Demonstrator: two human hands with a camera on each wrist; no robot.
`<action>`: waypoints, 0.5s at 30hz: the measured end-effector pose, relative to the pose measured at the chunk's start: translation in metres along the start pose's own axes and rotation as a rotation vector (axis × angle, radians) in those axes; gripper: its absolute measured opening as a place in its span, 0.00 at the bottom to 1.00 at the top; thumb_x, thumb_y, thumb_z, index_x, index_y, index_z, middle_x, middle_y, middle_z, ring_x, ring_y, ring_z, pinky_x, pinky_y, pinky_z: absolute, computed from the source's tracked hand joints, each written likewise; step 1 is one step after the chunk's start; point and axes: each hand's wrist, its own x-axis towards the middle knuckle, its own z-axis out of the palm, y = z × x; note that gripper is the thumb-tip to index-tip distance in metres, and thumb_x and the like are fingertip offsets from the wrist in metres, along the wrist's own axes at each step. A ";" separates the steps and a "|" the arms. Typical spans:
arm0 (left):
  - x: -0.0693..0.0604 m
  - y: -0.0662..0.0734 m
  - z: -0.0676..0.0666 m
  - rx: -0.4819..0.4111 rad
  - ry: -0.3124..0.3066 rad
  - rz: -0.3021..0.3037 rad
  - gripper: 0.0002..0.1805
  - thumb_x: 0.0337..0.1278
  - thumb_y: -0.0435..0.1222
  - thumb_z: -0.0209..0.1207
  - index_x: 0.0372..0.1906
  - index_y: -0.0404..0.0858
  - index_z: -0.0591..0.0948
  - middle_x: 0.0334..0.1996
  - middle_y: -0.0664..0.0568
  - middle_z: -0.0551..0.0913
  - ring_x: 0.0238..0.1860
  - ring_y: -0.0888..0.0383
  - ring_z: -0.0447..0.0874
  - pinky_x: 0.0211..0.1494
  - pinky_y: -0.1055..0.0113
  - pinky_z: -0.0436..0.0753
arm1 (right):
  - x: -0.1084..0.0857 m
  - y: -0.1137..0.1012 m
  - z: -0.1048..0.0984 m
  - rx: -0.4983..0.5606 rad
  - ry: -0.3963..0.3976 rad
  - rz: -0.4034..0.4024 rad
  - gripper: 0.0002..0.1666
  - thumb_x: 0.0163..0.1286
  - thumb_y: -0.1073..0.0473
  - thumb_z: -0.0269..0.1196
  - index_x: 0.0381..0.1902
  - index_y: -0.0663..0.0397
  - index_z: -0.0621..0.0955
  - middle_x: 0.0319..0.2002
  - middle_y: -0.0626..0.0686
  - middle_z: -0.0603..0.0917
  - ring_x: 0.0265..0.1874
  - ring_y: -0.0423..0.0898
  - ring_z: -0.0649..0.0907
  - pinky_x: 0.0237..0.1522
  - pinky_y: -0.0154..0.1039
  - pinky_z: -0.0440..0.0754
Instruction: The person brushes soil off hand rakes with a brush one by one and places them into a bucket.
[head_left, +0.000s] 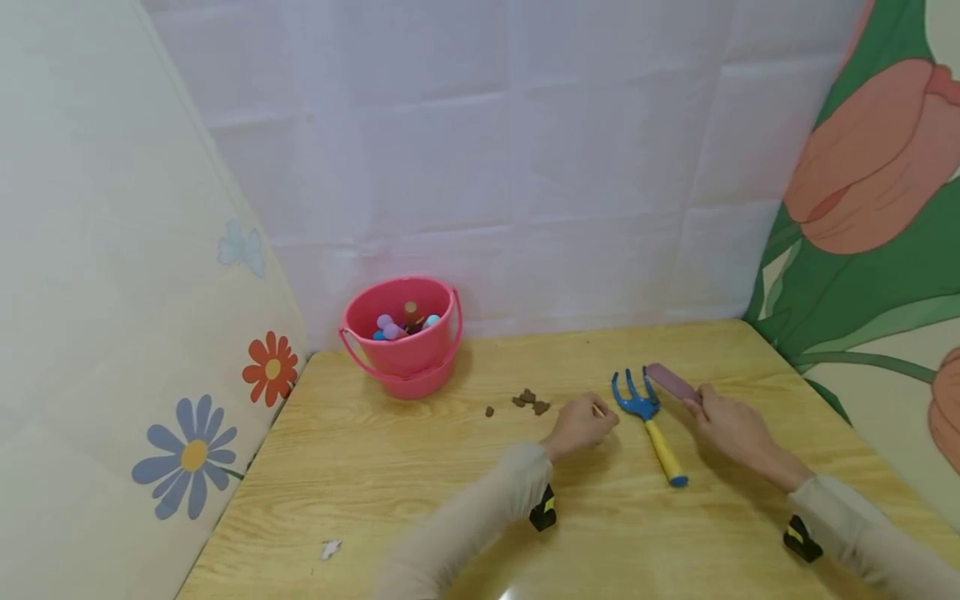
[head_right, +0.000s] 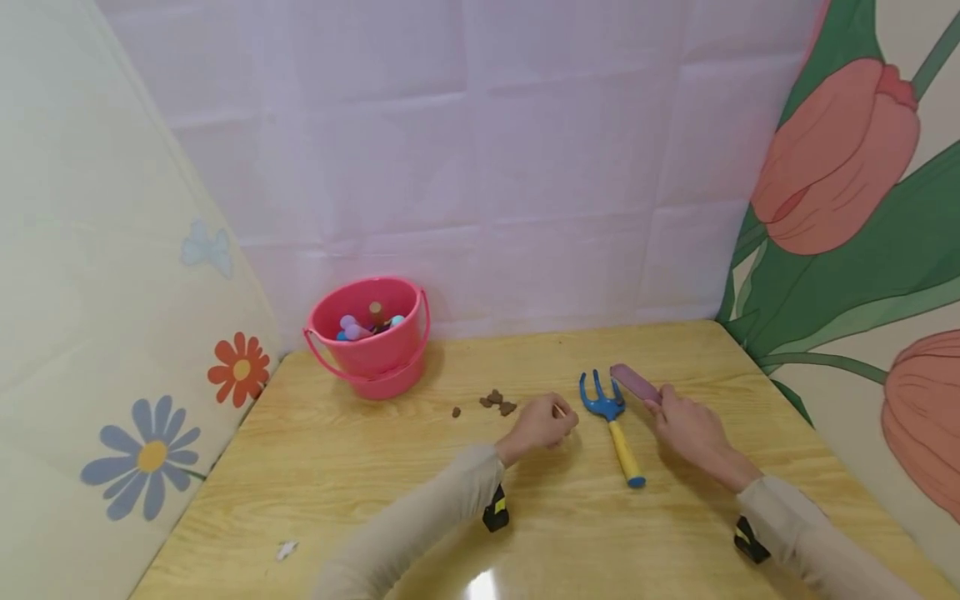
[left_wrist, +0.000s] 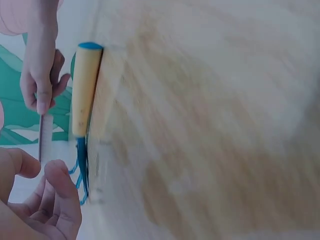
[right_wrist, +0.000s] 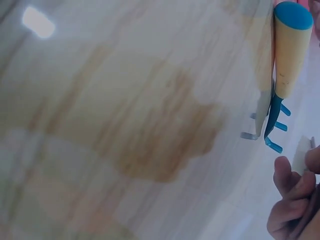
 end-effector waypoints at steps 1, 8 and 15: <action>0.000 0.002 0.003 -0.004 0.000 -0.002 0.05 0.64 0.39 0.61 0.38 0.42 0.79 0.21 0.57 0.79 0.17 0.58 0.79 0.20 0.69 0.77 | 0.000 0.000 0.000 0.003 -0.007 0.007 0.15 0.78 0.58 0.51 0.31 0.62 0.68 0.16 0.51 0.66 0.13 0.45 0.67 0.14 0.40 0.63; 0.001 0.008 0.024 -0.024 -0.034 -0.001 0.06 0.64 0.39 0.61 0.40 0.41 0.79 0.16 0.54 0.80 0.14 0.61 0.77 0.24 0.72 0.77 | 0.001 -0.001 -0.001 0.013 -0.030 0.030 0.15 0.79 0.57 0.50 0.33 0.62 0.68 0.17 0.51 0.66 0.13 0.45 0.68 0.14 0.40 0.63; 0.003 0.014 0.041 0.010 -0.068 -0.031 0.12 0.65 0.41 0.60 0.45 0.38 0.77 0.10 0.54 0.76 0.12 0.62 0.74 0.25 0.74 0.75 | 0.002 -0.002 -0.002 0.024 -0.044 0.044 0.16 0.79 0.56 0.49 0.33 0.62 0.68 0.18 0.51 0.66 0.14 0.45 0.68 0.15 0.40 0.64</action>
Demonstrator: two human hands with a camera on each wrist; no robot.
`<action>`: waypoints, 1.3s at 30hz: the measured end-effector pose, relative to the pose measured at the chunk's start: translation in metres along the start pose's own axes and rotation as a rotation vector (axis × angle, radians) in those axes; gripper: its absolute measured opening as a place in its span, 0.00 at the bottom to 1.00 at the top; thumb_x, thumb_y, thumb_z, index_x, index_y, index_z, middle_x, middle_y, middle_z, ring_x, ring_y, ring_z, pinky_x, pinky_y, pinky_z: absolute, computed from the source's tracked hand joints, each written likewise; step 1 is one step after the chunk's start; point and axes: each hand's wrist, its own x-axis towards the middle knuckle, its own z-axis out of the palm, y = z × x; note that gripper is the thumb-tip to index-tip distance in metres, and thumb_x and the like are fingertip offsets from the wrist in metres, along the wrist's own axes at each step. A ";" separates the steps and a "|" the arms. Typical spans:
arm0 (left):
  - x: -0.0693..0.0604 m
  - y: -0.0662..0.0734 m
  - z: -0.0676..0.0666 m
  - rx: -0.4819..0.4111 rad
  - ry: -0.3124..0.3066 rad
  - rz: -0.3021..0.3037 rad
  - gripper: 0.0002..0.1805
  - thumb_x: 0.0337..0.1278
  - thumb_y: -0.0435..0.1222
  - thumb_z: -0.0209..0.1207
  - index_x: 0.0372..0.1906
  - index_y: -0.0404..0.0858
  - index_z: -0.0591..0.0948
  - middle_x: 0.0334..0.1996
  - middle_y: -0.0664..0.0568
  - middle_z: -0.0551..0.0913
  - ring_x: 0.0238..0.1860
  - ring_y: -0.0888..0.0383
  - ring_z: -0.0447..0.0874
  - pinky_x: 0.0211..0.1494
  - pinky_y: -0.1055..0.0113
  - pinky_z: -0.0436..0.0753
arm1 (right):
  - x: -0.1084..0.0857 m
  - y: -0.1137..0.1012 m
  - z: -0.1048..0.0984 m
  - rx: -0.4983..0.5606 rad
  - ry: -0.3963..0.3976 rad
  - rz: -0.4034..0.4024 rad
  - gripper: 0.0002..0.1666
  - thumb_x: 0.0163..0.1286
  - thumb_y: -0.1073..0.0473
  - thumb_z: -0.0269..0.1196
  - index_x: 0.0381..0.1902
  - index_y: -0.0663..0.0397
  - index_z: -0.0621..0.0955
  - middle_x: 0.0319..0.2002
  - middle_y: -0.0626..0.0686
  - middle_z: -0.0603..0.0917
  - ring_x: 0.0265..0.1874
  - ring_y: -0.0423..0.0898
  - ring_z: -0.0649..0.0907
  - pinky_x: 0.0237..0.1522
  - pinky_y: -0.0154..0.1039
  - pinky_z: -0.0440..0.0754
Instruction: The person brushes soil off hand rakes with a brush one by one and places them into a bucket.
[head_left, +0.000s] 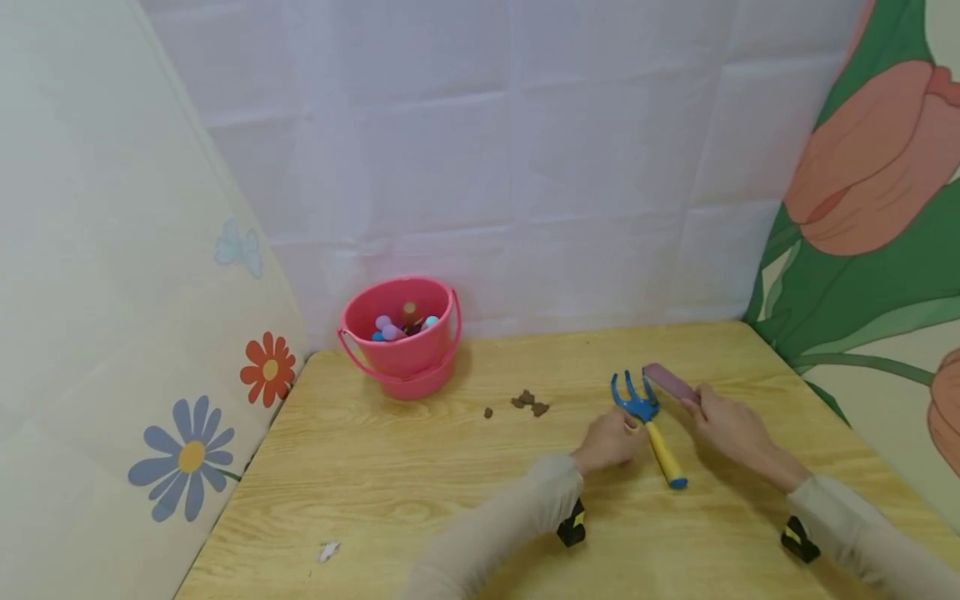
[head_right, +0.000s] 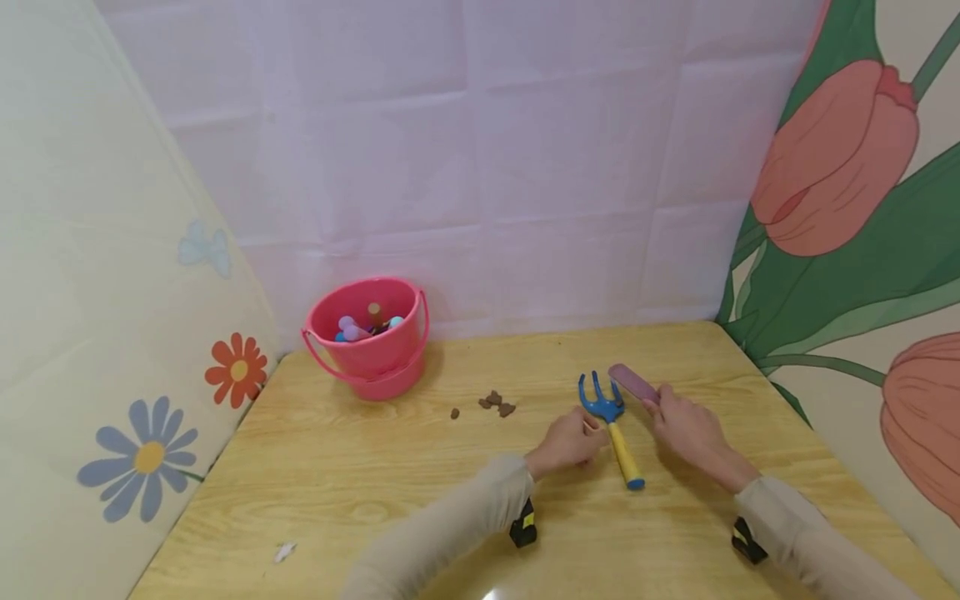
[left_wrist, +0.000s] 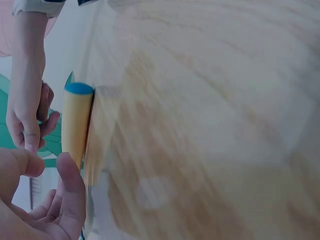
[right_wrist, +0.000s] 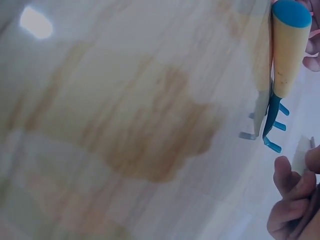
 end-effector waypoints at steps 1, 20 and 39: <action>0.000 0.001 0.002 -0.004 -0.002 -0.008 0.12 0.65 0.41 0.61 0.45 0.39 0.77 0.10 0.54 0.76 0.12 0.62 0.74 0.24 0.73 0.75 | 0.000 0.000 0.000 -0.003 0.000 0.002 0.16 0.79 0.56 0.49 0.33 0.62 0.68 0.18 0.51 0.66 0.14 0.46 0.68 0.15 0.40 0.64; 0.003 0.005 0.032 0.158 0.035 -0.081 0.21 0.61 0.44 0.60 0.14 0.43 0.74 0.03 0.56 0.69 0.04 0.62 0.69 0.09 0.72 0.62 | 0.000 0.001 0.004 -0.007 -0.008 -0.006 0.19 0.80 0.54 0.49 0.39 0.69 0.71 0.19 0.52 0.70 0.15 0.47 0.71 0.15 0.42 0.67; 0.014 0.013 0.042 0.353 0.112 -0.098 0.26 0.59 0.51 0.62 0.11 0.43 0.72 0.03 0.57 0.67 0.05 0.63 0.64 0.11 0.71 0.64 | 0.003 -0.005 0.004 0.022 -0.015 -0.014 0.16 0.80 0.55 0.49 0.35 0.63 0.70 0.19 0.51 0.67 0.15 0.45 0.69 0.15 0.40 0.65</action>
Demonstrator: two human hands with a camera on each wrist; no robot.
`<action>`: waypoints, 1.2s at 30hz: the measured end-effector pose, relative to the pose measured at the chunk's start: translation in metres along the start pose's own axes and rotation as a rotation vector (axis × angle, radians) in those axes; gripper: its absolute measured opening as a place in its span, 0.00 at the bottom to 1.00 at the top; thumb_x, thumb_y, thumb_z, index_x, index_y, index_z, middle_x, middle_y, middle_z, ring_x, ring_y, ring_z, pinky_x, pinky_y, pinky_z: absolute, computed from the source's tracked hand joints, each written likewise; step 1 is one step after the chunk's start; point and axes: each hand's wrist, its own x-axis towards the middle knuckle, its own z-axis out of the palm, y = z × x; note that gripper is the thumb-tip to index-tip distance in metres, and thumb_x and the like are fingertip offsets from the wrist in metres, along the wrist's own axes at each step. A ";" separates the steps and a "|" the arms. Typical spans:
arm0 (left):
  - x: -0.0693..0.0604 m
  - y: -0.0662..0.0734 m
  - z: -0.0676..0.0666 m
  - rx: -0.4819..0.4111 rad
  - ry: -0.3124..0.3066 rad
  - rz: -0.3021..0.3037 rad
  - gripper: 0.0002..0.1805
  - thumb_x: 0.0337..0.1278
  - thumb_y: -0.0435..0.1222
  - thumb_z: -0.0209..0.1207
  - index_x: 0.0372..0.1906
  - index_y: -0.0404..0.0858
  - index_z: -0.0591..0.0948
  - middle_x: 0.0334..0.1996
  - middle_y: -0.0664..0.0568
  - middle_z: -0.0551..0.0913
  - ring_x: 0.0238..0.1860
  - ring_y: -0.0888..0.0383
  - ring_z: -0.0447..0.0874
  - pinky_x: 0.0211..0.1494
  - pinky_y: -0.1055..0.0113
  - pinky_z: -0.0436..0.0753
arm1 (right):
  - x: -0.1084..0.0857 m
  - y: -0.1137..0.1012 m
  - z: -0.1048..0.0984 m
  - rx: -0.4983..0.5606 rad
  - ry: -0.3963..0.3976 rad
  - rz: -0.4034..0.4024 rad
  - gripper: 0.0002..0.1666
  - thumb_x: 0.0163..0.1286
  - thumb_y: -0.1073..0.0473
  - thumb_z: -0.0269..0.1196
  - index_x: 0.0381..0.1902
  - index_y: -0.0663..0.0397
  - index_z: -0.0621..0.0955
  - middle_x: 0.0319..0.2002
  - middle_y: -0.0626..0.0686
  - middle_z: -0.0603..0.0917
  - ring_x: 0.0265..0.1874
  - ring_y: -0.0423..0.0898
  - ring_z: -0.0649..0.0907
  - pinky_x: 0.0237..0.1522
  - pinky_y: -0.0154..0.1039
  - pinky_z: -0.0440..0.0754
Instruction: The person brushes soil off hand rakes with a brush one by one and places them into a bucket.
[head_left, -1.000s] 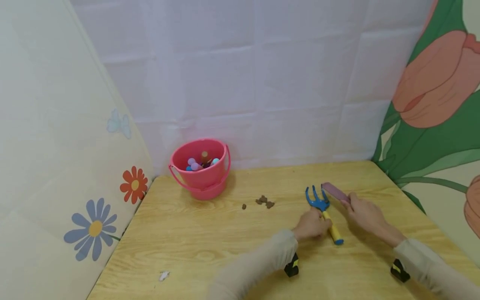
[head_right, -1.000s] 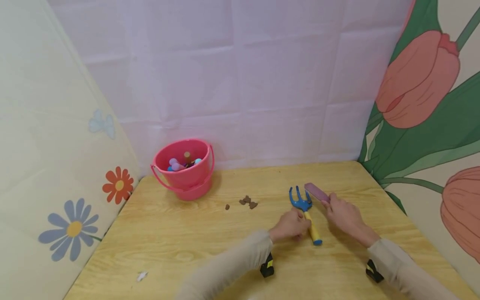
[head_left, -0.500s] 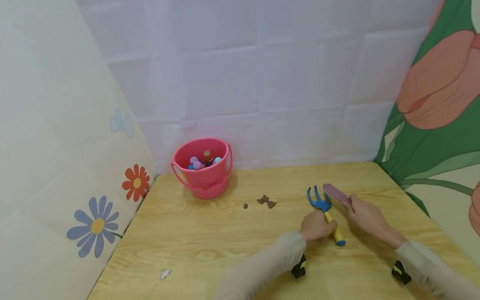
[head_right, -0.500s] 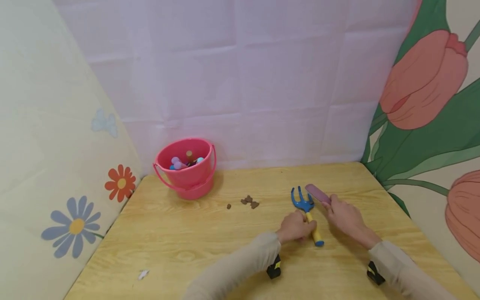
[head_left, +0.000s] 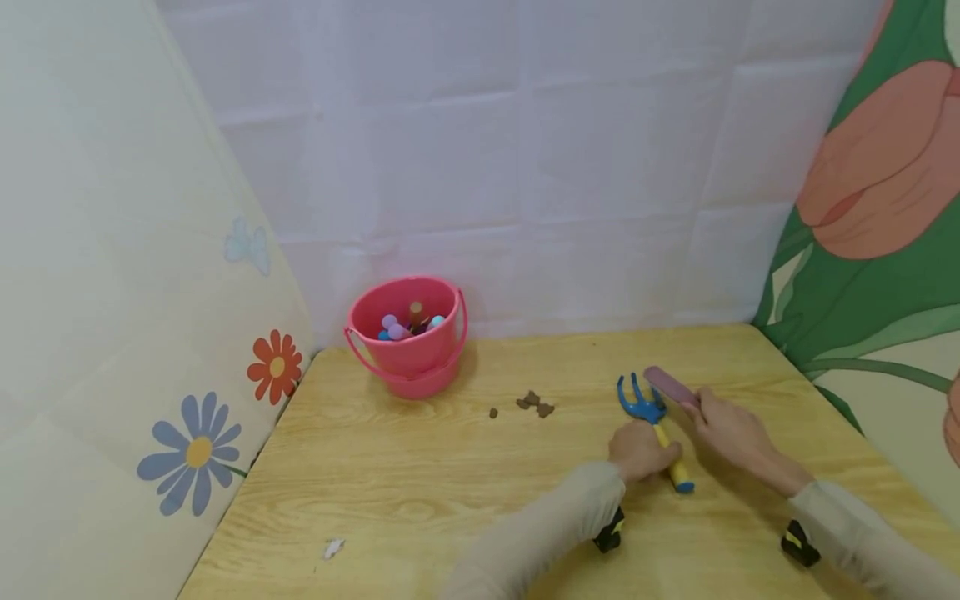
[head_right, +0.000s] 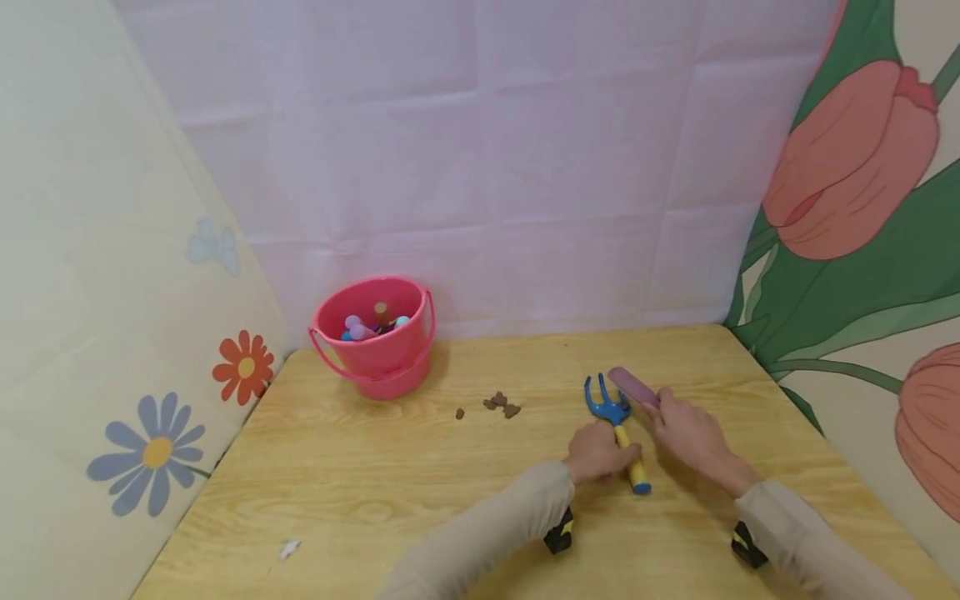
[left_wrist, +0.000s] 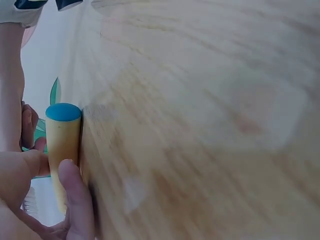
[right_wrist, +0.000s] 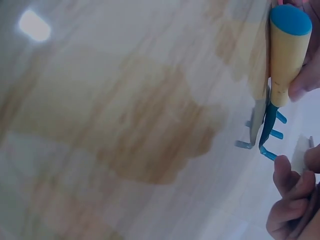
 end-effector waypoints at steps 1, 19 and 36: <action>-0.001 0.000 -0.002 -0.012 -0.007 -0.009 0.26 0.58 0.51 0.63 0.10 0.42 0.73 0.02 0.57 0.67 0.04 0.63 0.65 0.11 0.72 0.64 | 0.000 -0.001 0.000 0.001 -0.002 0.000 0.16 0.80 0.55 0.49 0.35 0.63 0.70 0.19 0.51 0.67 0.15 0.45 0.69 0.15 0.40 0.65; -0.008 -0.001 -0.022 -0.194 -0.090 -0.075 0.28 0.56 0.47 0.68 0.08 0.37 0.74 0.02 0.53 0.71 0.03 0.60 0.69 0.09 0.73 0.61 | 0.002 -0.003 0.005 -0.002 0.009 -0.007 0.15 0.78 0.58 0.51 0.32 0.61 0.68 0.18 0.51 0.66 0.15 0.46 0.68 0.15 0.40 0.64; -0.002 -0.027 -0.029 -0.233 0.004 -0.114 0.23 0.54 0.48 0.66 0.15 0.43 0.69 0.10 0.56 0.67 0.10 0.62 0.63 0.14 0.69 0.62 | 0.011 -0.013 0.007 0.007 -0.006 -0.023 0.13 0.78 0.58 0.50 0.35 0.63 0.69 0.19 0.50 0.67 0.14 0.44 0.68 0.14 0.39 0.64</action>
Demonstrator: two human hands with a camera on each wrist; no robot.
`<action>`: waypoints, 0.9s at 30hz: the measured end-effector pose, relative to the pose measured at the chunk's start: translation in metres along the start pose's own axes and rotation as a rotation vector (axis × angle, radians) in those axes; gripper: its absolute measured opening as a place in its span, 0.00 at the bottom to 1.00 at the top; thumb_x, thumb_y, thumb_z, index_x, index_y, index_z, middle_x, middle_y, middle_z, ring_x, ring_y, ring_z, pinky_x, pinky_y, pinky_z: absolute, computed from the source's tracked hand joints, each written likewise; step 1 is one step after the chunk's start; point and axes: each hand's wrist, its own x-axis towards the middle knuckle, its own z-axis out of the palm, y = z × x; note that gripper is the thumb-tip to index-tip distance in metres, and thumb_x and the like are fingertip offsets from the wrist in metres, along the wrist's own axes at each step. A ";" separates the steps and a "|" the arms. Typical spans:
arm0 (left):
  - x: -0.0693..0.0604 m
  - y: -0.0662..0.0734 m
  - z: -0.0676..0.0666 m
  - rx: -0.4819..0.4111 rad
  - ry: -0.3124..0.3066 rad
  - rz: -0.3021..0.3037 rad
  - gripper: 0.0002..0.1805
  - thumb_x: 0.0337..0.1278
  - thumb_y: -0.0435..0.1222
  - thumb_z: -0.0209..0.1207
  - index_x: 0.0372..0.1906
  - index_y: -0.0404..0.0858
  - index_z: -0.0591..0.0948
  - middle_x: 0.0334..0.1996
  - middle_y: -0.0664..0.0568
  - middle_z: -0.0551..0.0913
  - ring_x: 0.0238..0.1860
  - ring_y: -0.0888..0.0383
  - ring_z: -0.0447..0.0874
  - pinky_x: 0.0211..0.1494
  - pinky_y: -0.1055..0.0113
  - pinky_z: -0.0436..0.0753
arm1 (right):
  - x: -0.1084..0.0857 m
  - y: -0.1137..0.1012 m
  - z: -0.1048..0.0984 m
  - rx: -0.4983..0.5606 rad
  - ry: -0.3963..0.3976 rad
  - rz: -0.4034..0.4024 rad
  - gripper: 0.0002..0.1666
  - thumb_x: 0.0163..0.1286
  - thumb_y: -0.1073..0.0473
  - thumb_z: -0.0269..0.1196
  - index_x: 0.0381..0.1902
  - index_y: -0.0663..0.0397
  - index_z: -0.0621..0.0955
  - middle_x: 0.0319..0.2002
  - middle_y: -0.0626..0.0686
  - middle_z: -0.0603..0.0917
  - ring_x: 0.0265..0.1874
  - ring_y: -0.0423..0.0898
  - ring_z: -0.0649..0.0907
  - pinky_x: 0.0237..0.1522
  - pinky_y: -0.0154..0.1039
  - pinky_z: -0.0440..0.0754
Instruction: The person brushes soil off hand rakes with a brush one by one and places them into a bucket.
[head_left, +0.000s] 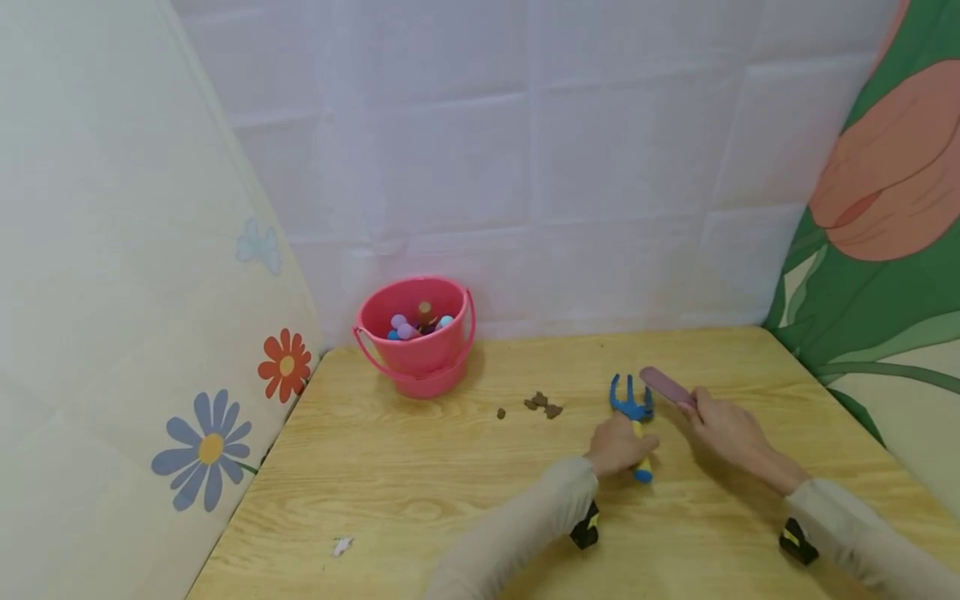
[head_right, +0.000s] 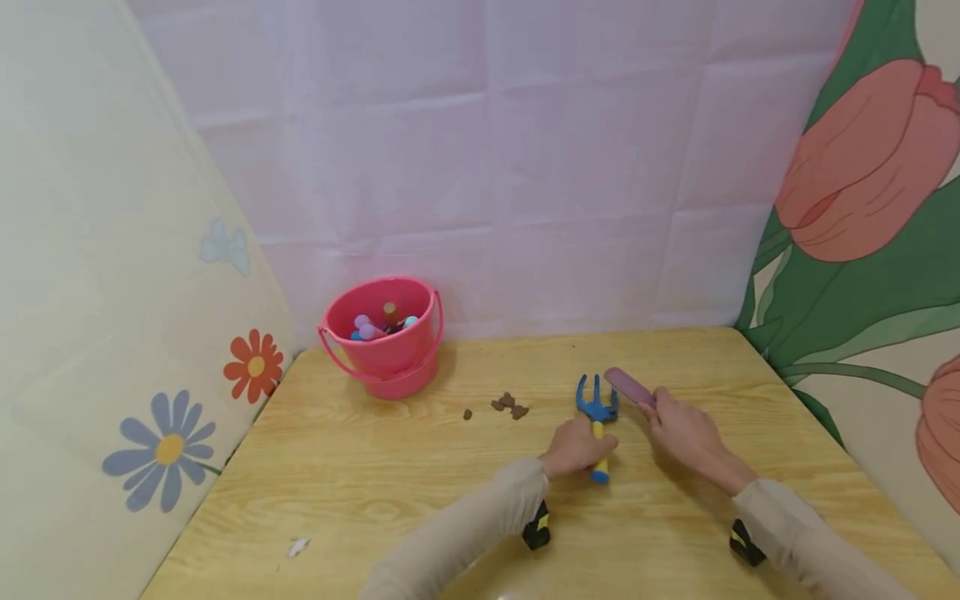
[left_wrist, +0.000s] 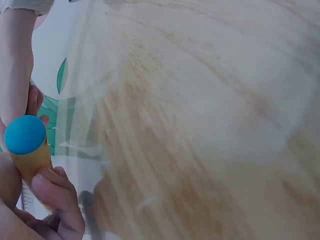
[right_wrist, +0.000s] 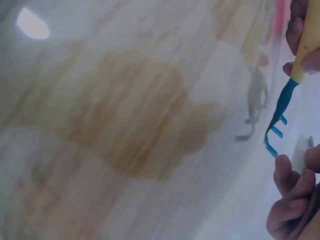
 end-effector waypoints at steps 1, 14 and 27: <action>0.000 -0.001 -0.001 -0.005 0.007 -0.005 0.22 0.54 0.48 0.66 0.17 0.43 0.70 0.11 0.56 0.69 0.11 0.61 0.64 0.14 0.69 0.64 | 0.001 0.000 0.000 0.001 -0.001 0.002 0.14 0.79 0.57 0.50 0.35 0.63 0.69 0.19 0.51 0.67 0.14 0.45 0.68 0.15 0.39 0.64; 0.004 -0.017 -0.025 -0.119 0.025 0.005 0.15 0.56 0.42 0.67 0.32 0.39 0.72 0.18 0.51 0.76 0.13 0.58 0.75 0.14 0.68 0.77 | 0.003 -0.004 0.006 -0.007 0.032 -0.020 0.14 0.78 0.57 0.52 0.34 0.62 0.70 0.19 0.51 0.68 0.15 0.46 0.69 0.15 0.41 0.65; 0.001 -0.035 -0.051 -0.191 0.063 0.034 0.14 0.59 0.39 0.66 0.37 0.37 0.73 0.21 0.51 0.76 0.15 0.59 0.77 0.16 0.67 0.79 | 0.008 -0.015 0.011 0.032 0.007 -0.036 0.15 0.79 0.56 0.50 0.36 0.64 0.70 0.19 0.51 0.67 0.15 0.44 0.68 0.16 0.39 0.64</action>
